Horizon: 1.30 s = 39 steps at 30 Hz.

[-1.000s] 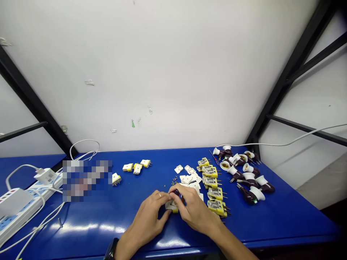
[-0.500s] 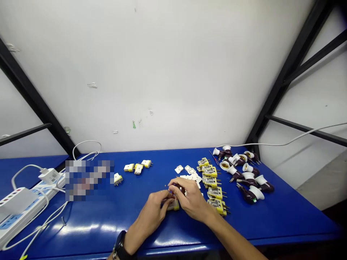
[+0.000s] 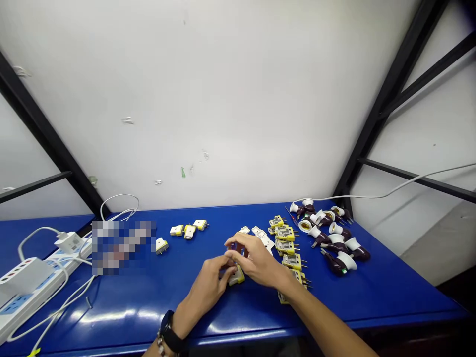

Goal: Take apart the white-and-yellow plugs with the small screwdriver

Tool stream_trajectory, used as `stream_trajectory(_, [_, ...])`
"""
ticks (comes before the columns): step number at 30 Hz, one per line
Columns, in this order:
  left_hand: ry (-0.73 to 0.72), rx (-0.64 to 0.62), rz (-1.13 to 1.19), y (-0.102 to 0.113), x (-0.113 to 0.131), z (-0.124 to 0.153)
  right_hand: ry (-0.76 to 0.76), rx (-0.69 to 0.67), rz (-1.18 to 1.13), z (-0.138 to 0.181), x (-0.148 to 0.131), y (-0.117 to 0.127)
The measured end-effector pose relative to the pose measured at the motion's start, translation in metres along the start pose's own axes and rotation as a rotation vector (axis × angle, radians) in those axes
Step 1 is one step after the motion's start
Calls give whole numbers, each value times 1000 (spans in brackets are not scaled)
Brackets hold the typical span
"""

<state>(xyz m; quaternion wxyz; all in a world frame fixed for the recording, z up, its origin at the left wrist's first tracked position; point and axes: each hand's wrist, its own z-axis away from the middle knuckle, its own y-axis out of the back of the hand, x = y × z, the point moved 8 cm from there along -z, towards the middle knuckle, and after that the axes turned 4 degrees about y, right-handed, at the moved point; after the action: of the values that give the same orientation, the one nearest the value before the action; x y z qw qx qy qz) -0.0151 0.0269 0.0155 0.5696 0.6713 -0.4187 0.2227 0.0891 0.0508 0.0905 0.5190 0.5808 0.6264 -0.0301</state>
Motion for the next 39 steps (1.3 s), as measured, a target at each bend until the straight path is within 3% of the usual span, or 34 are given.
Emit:
stream_trajectory(3, [10,-20,51,1,5,1,14,32,-6,1,-1,-1])
stream_trajectory(8, [-19,-40,53,0,9,1,-32,-149,-161,6,0,-9])
stream_trajectory(14, [12,18,25,2,4,-3,-45,74,-51,4,7,1])
stream_trajectory(20, [-5,0,37,3,7,0,-68,-49,-205,8,8,-10])
stream_trajectory(25, [10,-15,98,2,8,-2,-43,28,-81,8,6,-4])
stream_trajectory(39, [-57,9,-65,-1,8,-4,-60,-34,-125,13,6,-7])
